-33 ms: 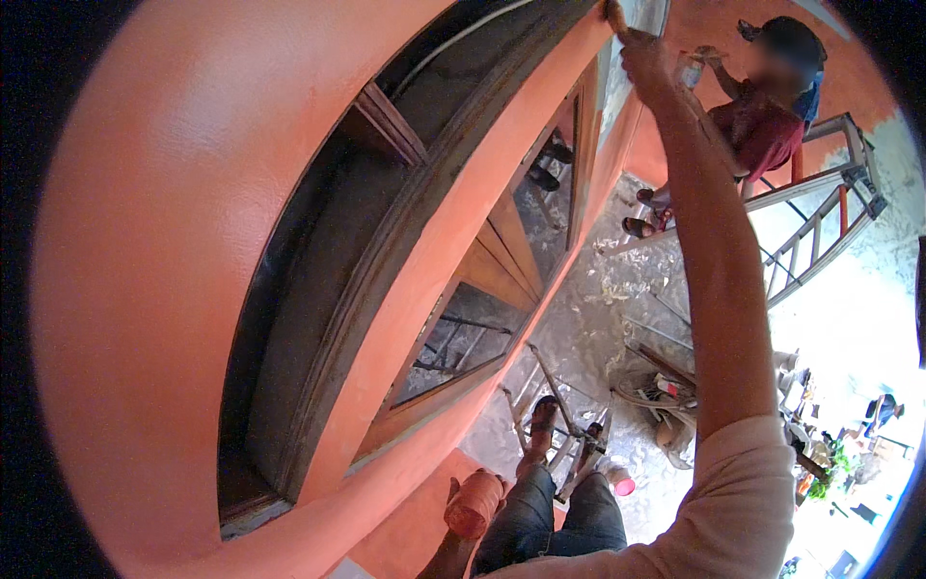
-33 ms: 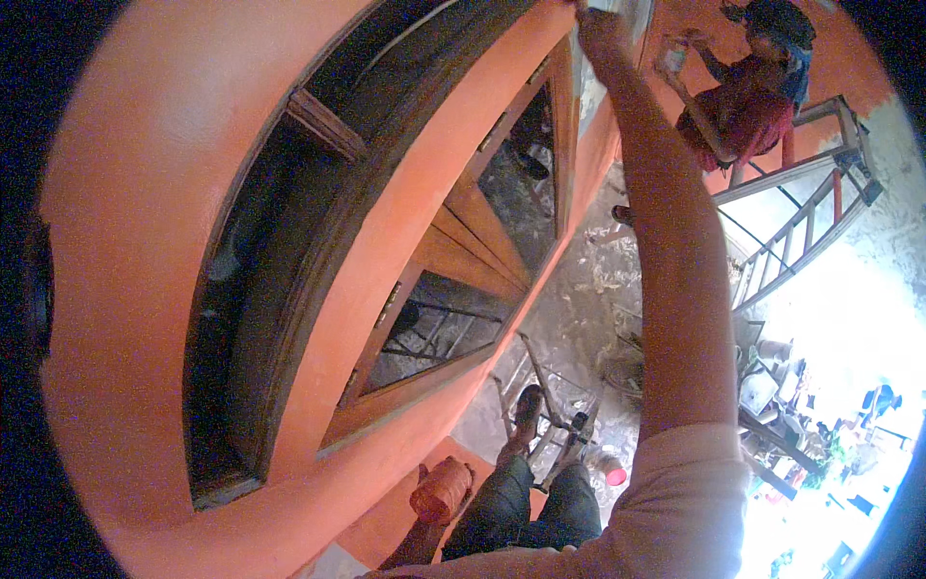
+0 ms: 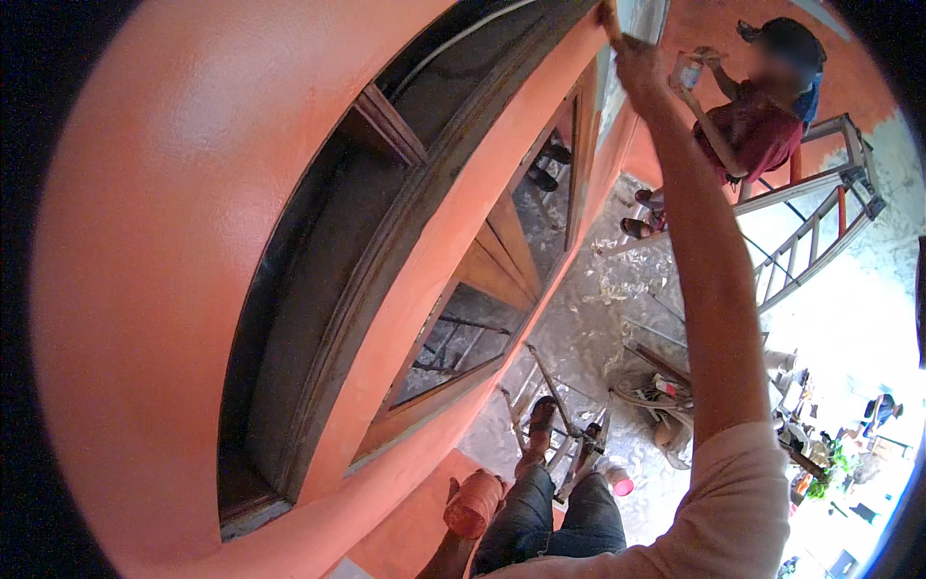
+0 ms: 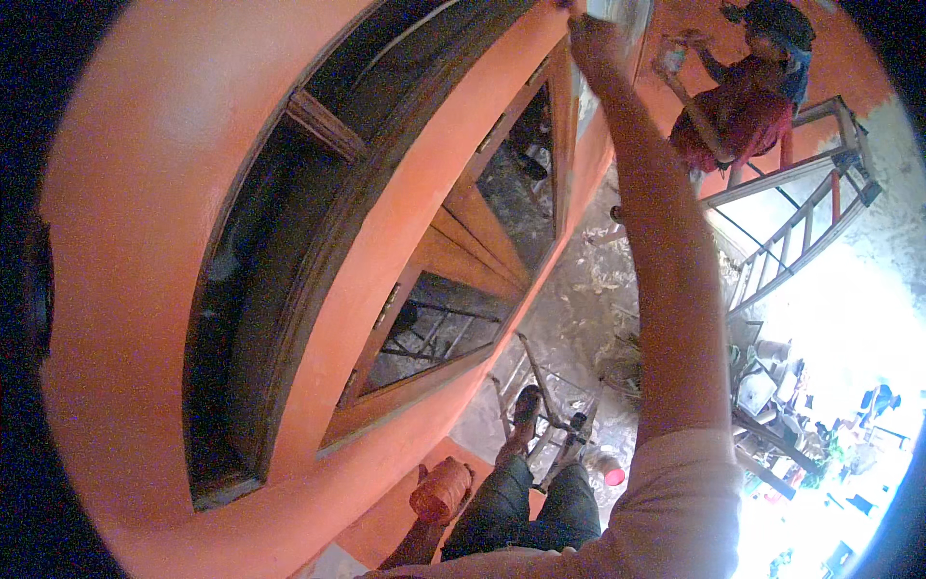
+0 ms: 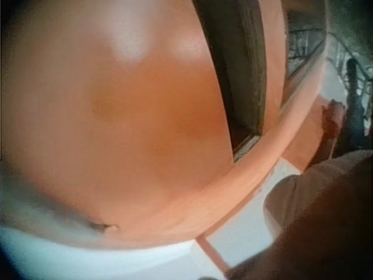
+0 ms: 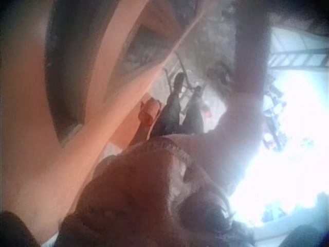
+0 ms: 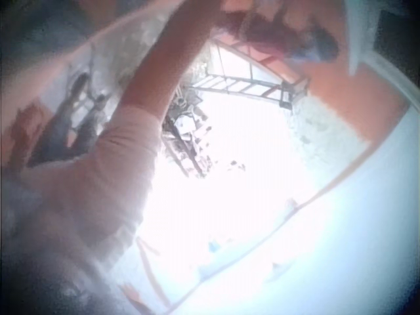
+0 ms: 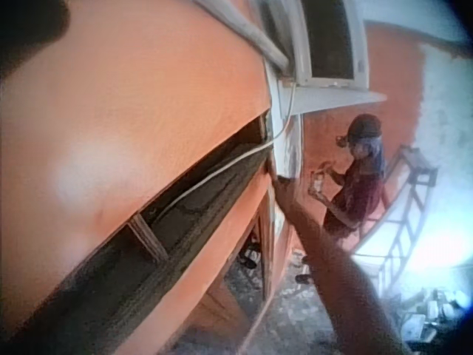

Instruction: The person paints the exterior wall and window frame of a building using a paintbrush and a small container of orange paint. They dip the brush into the container and apply paint to the wall surface and around the window frame.

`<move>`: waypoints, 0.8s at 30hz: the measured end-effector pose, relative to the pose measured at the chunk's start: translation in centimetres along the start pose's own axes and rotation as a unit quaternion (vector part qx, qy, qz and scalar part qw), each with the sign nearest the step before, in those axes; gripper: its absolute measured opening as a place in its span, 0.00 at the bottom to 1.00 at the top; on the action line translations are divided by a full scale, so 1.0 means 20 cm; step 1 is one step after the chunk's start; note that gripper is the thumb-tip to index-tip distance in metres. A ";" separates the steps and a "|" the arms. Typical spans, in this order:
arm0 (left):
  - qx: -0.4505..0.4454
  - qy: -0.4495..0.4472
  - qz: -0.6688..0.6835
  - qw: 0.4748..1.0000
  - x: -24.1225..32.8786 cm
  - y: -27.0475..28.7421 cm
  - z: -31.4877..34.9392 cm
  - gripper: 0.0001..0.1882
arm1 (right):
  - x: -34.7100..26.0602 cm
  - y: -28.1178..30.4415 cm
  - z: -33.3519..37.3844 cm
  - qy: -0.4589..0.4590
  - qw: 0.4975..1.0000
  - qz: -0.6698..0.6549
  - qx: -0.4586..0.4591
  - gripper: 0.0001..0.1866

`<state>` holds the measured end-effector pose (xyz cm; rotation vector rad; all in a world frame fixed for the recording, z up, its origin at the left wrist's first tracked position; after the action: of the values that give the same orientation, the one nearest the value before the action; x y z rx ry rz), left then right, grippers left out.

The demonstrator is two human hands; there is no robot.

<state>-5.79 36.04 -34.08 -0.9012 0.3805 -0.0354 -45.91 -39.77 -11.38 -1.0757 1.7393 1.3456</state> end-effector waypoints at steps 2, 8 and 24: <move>-0.002 -0.011 0.003 1.000 0.00 0.07 0.02 0.42 | -0.23 -0.24 0.34 0.107 0.983 0.151 0.017 0.21; -0.068 0.027 -0.017 0.997 -0.06 -0.12 -0.11 0.43 | -0.36 -0.36 1.35 -0.035 0.994 -0.049 -0.089 0.18; 0.001 -0.047 -0.050 0.998 -0.02 0.03 0.03 0.42 | 0.32 0.03 -0.28 0.060 0.976 0.186 0.096 0.20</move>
<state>-6.04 36.96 -34.14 -0.9159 0.2480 -0.0857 -49.34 -46.46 -15.36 -0.7625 2.1926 1.3141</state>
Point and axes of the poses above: each hand's wrist, its own z-axis away from the middle knuckle, its own y-axis out of the back of the hand, x = y × z, the point moved 7 cm from there along -z, towards the middle knuckle, and after that the axes turned 12 degrees about -x, right-handed, at the moved point
